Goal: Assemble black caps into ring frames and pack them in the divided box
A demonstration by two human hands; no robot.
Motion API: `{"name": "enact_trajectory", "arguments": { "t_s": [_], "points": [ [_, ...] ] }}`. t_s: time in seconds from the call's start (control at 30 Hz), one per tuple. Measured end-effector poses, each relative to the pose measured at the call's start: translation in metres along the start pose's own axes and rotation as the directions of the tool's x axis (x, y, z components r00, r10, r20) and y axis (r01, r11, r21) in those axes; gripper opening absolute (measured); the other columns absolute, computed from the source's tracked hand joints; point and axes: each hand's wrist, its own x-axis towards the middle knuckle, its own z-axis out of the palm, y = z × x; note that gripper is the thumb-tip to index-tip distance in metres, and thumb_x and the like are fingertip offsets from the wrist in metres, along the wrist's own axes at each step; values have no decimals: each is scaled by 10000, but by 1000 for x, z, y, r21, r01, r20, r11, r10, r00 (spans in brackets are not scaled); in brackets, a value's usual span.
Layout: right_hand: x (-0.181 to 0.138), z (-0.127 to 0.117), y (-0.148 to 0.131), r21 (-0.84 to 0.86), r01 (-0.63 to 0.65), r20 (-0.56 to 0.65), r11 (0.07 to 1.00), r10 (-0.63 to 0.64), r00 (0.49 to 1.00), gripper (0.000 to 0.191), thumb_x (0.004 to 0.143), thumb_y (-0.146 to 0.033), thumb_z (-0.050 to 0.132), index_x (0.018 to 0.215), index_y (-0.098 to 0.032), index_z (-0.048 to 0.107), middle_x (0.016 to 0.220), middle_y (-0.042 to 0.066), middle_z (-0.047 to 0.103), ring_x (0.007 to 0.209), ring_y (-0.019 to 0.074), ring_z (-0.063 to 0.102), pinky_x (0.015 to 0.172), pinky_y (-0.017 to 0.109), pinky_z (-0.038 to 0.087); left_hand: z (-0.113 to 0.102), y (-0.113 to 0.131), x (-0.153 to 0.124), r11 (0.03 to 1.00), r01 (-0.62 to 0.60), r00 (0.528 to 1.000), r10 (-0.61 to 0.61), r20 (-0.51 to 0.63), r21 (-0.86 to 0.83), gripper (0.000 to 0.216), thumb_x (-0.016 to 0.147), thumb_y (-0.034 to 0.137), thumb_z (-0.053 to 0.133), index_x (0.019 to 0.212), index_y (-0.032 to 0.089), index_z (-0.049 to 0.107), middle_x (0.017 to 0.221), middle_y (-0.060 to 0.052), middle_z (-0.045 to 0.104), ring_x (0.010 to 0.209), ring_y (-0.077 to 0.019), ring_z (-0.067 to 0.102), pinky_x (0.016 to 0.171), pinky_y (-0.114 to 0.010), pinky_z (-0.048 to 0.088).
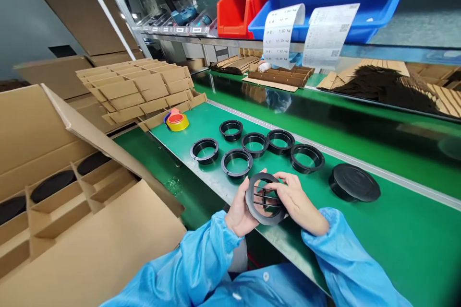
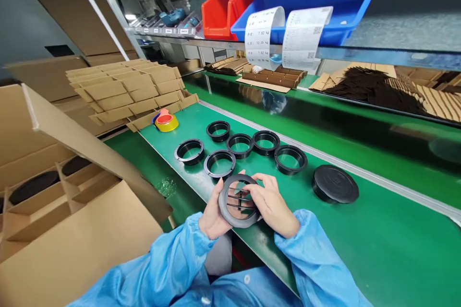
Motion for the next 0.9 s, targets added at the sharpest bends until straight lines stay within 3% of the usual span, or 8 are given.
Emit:
{"name": "enact_trajectory", "arguments": {
  "t_s": [0.13, 0.57, 0.8, 0.9],
  "points": [
    [-4, -7, 2, 74, -21, -10, 997, 21, 1000, 576, 1067, -570, 236, 1108, -285, 736, 1268, 95, 535, 1241, 307, 417, 1100, 522, 364, 1, -5, 5, 999, 12, 1000, -11, -16, 49, 723, 886, 629, 594, 1493, 289, 397, 1246, -101, 660, 1142, -337, 629, 1083, -585, 366],
    [-4, -19, -3, 345, -131, -47, 929, 156, 987, 606, 1042, -644, 303, 1074, -258, 769, 1280, 88, 553, 1231, 281, 476, 1106, 437, 365, 2, -4, 13, 997, 54, 997, -57, 58, 57, 758, 872, 657, 585, 1507, 309, 362, 1361, -125, 579, 1218, -372, 572, 1088, -658, 308],
    [-5, -17, 6, 347, -131, -58, 929, 160, 985, 584, 1064, -601, 286, 1095, -258, 758, 1265, 93, 564, 1247, 282, 468, 1098, 459, 372, 0, -3, 13, 995, 95, 995, -95, 23, -3, 703, 881, 651, 578, 1472, 308, 416, 1333, -126, 600, 1222, -372, 568, 1062, -680, 336],
    [-6, -15, 7, 225, -27, -65, 974, 43, 997, 552, 1080, -565, 238, 1270, -298, 683, 1390, 85, 476, 1277, 291, 438, 1104, 498, 373, 2, -1, 16, 997, 64, 997, -66, -48, -48, 644, 911, 632, 544, 1423, 245, 484, 1263, -138, 644, 1185, -343, 605, 1061, -594, 403]
  ]
}}
